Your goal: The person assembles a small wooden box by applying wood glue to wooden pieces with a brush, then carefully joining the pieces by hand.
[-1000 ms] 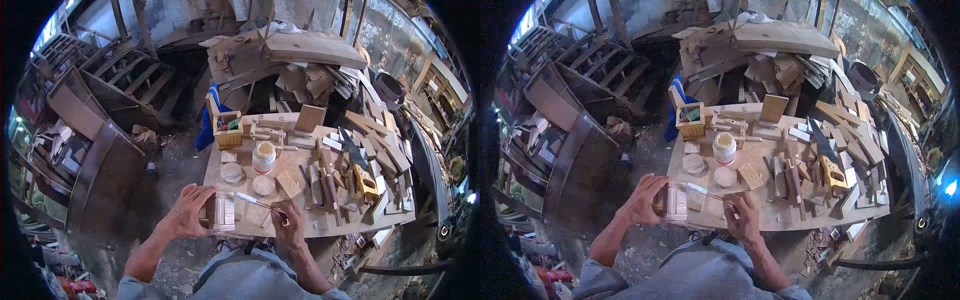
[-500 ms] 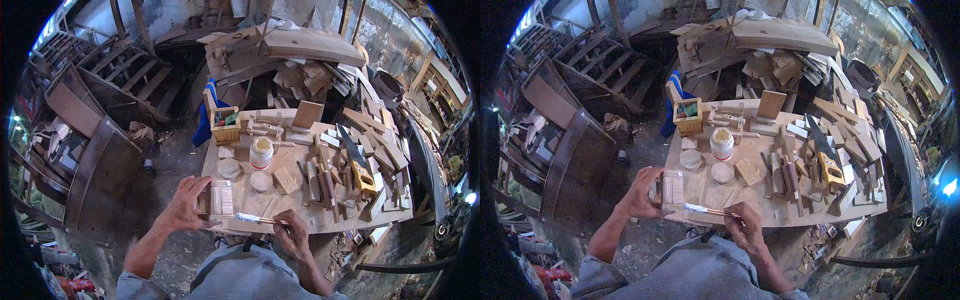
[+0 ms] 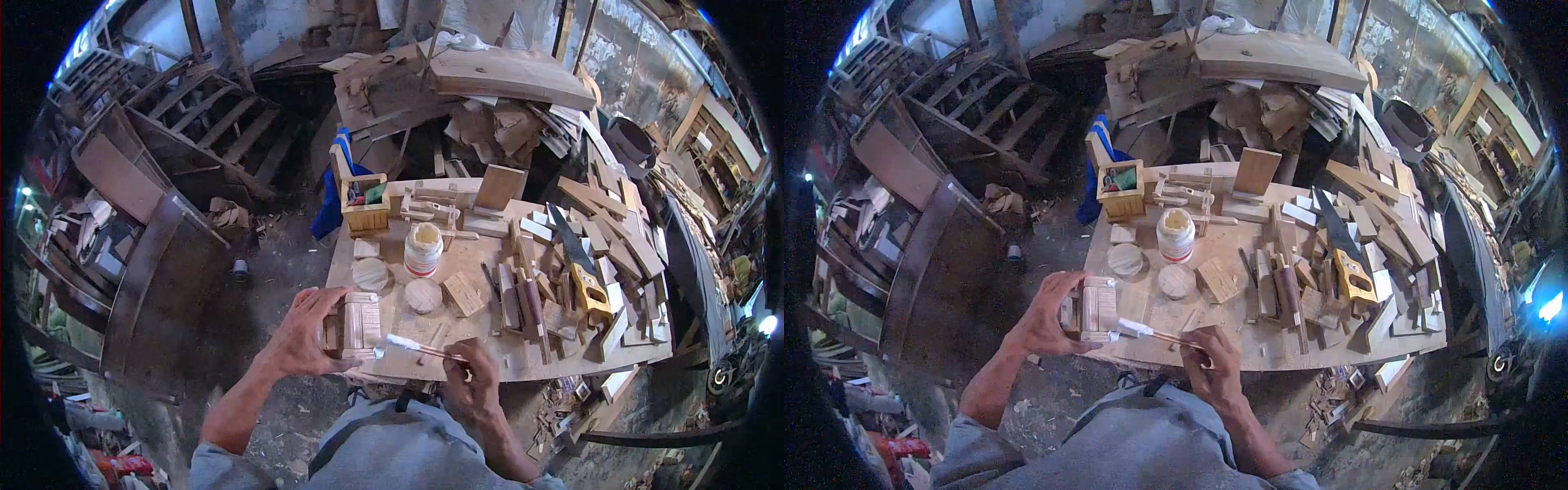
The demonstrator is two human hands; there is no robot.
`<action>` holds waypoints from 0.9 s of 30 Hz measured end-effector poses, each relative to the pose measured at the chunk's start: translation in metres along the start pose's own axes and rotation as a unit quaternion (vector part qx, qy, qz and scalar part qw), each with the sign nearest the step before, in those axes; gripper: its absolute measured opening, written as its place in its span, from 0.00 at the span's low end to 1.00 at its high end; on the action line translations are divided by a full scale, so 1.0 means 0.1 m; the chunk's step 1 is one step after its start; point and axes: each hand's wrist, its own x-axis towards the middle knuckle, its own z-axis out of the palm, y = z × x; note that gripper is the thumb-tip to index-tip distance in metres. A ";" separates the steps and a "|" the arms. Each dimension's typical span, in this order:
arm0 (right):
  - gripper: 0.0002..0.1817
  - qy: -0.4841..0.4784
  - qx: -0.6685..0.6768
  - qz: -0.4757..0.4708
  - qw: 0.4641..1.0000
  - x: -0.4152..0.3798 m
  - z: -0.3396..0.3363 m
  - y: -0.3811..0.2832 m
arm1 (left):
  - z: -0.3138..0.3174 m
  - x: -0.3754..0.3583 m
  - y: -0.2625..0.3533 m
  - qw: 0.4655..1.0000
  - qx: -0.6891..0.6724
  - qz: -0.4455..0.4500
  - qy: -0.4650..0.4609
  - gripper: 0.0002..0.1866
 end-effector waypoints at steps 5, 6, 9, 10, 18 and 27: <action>0.10 -0.041 -0.008 -0.011 0.999 0.07 -0.01 -0.05 | 0.02 -0.02 0.00 0.999 -0.032 0.009 -0.006 0.62; 0.10 -0.046 -0.003 0.000 0.999 0.07 -0.01 -0.03 | 0.02 -0.04 -0.01 0.999 -0.041 0.009 -0.006 0.63; 0.09 -0.026 0.023 0.018 0.999 0.05 -0.06 0.03 | 0.02 -0.11 -0.05 0.998 -0.062 -0.002 -0.003 0.64; 0.10 -0.020 0.035 0.020 0.999 0.04 -0.06 0.03 | 0.03 -0.12 -0.06 0.998 -0.066 -0.007 -0.002 0.65; 0.11 -0.043 0.032 -0.017 0.998 0.11 -0.05 -0.07 | 0.02 -0.12 -0.04 0.998 -0.055 -0.002 -0.018 0.65; 0.10 -0.069 0.039 0.008 0.997 0.26 -0.01 -0.11 | 0.04 -0.11 0.02 0.997 -0.072 0.012 -0.032 0.67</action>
